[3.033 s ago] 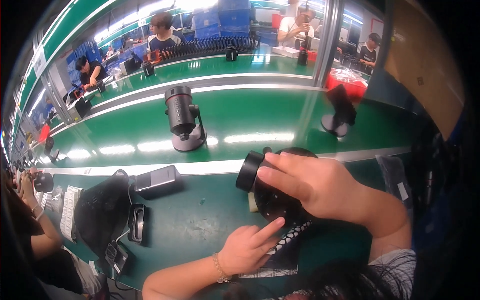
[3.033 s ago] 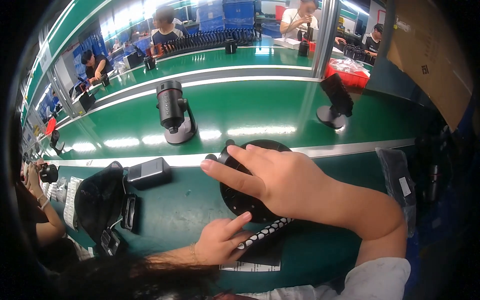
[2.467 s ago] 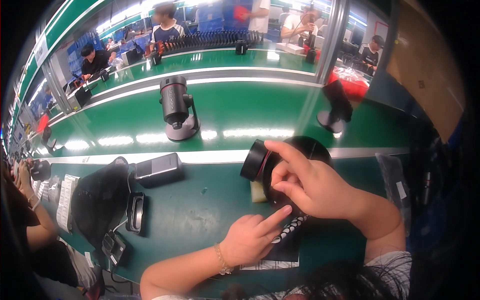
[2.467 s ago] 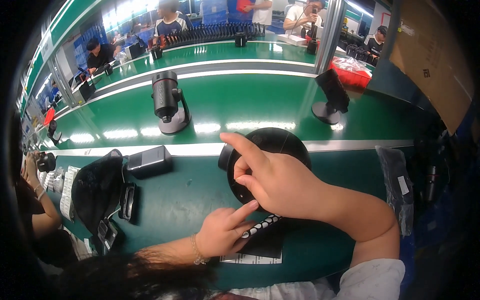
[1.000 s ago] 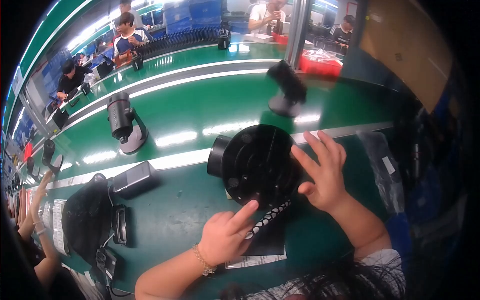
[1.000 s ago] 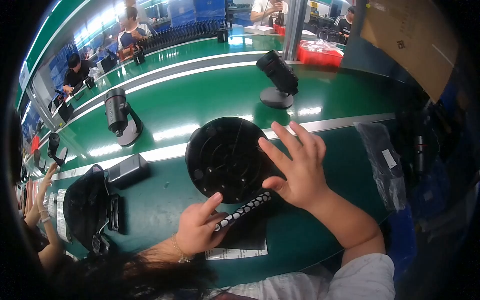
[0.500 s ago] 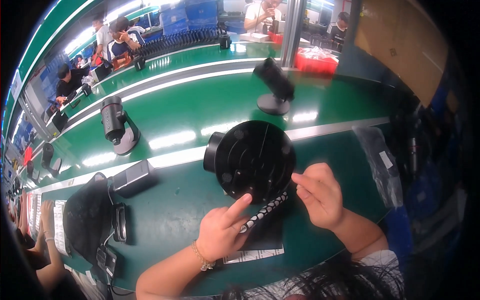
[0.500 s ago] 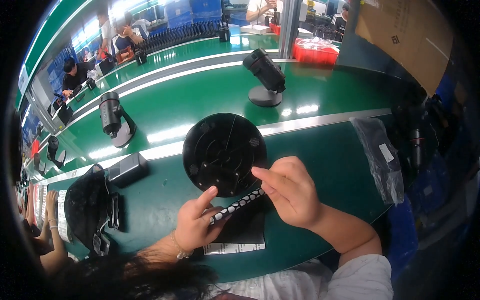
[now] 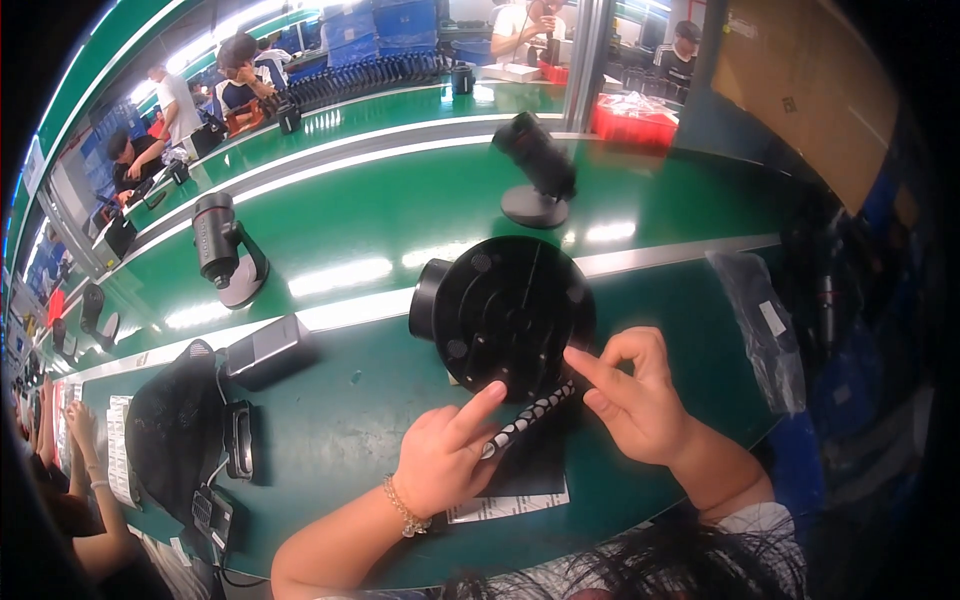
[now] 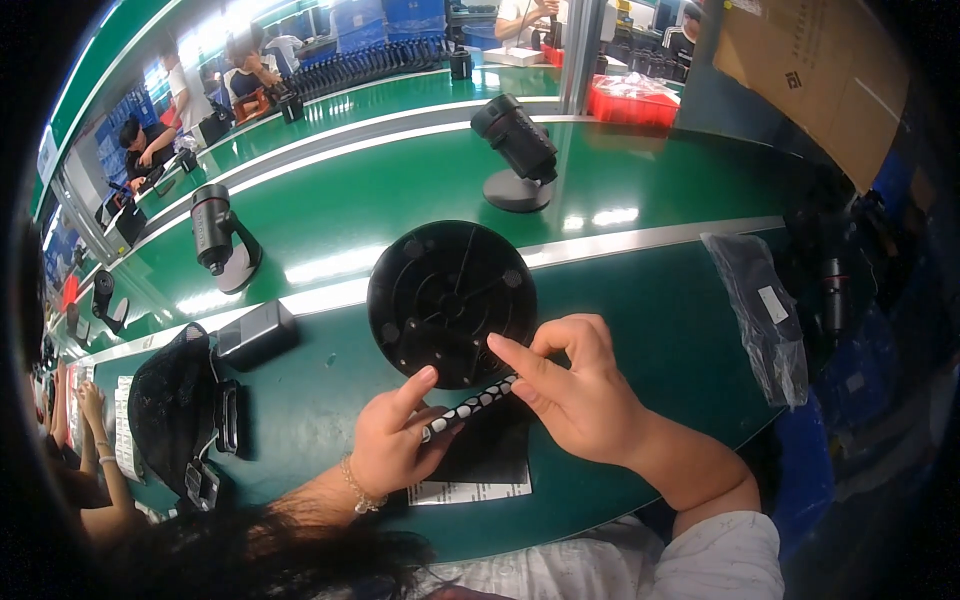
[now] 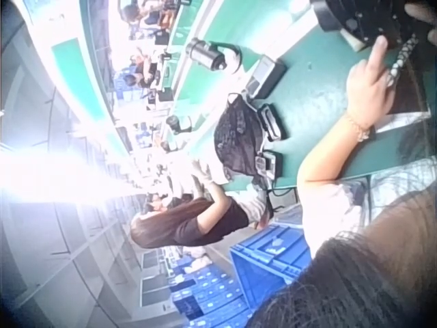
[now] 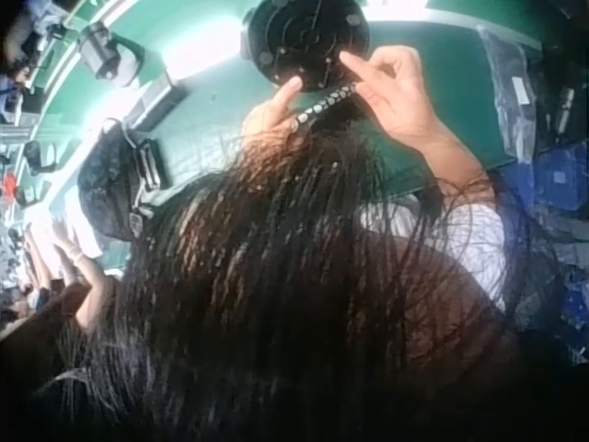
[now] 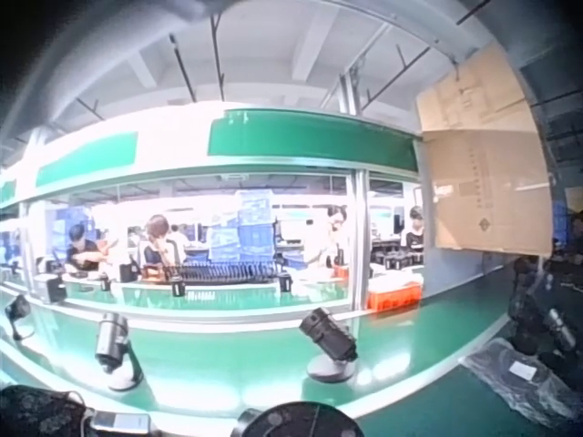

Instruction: The person assembles the base of an electronic device by connecting wires and tightening screws with a screwdriver at a factory workbench.

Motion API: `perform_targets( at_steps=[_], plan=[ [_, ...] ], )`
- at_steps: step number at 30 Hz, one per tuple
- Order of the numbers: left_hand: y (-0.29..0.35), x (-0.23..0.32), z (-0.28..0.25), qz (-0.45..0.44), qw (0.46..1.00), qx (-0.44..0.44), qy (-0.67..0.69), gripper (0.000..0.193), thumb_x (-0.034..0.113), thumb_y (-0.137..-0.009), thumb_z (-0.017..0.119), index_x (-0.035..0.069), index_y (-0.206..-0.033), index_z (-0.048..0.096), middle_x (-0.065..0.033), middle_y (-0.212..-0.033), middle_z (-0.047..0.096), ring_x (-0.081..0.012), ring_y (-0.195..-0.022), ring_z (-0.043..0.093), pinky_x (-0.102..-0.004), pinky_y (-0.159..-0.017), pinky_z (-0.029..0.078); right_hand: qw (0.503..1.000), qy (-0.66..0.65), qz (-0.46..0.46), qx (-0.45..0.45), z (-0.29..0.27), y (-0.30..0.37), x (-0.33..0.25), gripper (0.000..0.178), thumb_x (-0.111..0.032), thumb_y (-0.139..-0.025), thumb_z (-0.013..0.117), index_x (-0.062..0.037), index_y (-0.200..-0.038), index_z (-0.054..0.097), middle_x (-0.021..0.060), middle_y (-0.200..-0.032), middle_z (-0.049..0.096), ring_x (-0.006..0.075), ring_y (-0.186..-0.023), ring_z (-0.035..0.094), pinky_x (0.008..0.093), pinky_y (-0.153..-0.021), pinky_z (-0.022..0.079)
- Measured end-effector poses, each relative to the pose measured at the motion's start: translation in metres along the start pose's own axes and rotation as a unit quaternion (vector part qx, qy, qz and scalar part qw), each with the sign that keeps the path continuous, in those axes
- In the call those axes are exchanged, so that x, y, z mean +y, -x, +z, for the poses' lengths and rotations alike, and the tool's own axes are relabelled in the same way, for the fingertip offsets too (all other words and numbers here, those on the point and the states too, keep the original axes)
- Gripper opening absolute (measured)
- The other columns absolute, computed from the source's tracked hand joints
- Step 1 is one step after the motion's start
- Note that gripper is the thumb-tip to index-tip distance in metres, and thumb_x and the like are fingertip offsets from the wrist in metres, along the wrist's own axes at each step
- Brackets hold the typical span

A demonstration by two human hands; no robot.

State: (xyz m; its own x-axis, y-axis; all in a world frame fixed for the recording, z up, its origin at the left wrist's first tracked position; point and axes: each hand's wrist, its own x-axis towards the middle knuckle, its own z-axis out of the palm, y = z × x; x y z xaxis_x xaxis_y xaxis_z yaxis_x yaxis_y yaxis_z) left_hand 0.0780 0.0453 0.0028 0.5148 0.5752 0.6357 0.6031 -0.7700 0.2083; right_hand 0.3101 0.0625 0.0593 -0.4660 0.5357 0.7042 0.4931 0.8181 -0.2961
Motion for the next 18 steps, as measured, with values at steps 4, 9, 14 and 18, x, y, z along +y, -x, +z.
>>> perform_targets(
  at_steps=[4, 9, 14, 18],
  plan=[
    [0.000, 0.001, 0.001, -0.008, 1.000, -0.005, -0.007, 0.019, 0.008, -0.061, 0.073, 0.002, -0.077, 0.064, -0.0152, -0.123, 0.048, -0.0267, -0.070, 0.057, -0.0343, -0.061, 0.047, 1.000, -0.016, 0.005, -0.009, -0.004, 0.002, 0.001, 0.042, 0.000, -0.075, 0.060, -0.0034, -0.117, 0.056, 0.0058, -0.087, 0.046, 0.0229, -0.083, 0.042, 0.0323, -0.077, 0.037],
    [0.000, 0.001, 0.001, -0.011, 1.000, -0.008, -0.005, 0.019, 0.009, -0.061, 0.073, 0.002, -0.077, 0.064, -0.0159, -0.122, 0.048, -0.0273, -0.072, 0.058, -0.0341, -0.062, 0.048, 0.996, -0.069, 0.031, 0.040, -0.002, 0.001, 0.001, 0.040, 0.001, -0.076, 0.060, -0.0008, -0.116, 0.055, 0.0062, -0.083, 0.055, 0.0229, -0.078, 0.049, 0.0320, -0.074, 0.041],
    [0.001, 0.000, 0.002, -0.003, 1.000, -0.002, -0.008, 0.019, 0.009, -0.061, 0.073, 0.002, -0.077, 0.064, -0.0164, -0.122, 0.048, -0.0272, -0.071, 0.057, -0.0338, -0.062, 0.047, 0.986, -0.132, 0.078, 0.060, 0.000, 0.003, 0.003, 0.030, 0.006, -0.071, 0.064, -0.0020, -0.100, 0.060, 0.0061, -0.087, 0.063, 0.0221, -0.083, 0.056, 0.0305, -0.076, 0.044],
    [0.001, 0.000, 0.001, -0.011, 1.000, -0.006, -0.003, 0.019, 0.009, -0.060, 0.073, 0.003, -0.076, 0.064, -0.0158, -0.123, 0.048, -0.0269, -0.068, 0.057, -0.0340, -0.060, 0.047, 0.992, -0.112, 0.029, 0.046, 0.005, 0.001, 0.014, 0.021, 0.003, -0.069, 0.067, -0.0059, -0.088, 0.065, 0.0097, -0.101, 0.060, 0.0258, -0.096, 0.054, 0.0328, -0.082, 0.043]
  ],
)
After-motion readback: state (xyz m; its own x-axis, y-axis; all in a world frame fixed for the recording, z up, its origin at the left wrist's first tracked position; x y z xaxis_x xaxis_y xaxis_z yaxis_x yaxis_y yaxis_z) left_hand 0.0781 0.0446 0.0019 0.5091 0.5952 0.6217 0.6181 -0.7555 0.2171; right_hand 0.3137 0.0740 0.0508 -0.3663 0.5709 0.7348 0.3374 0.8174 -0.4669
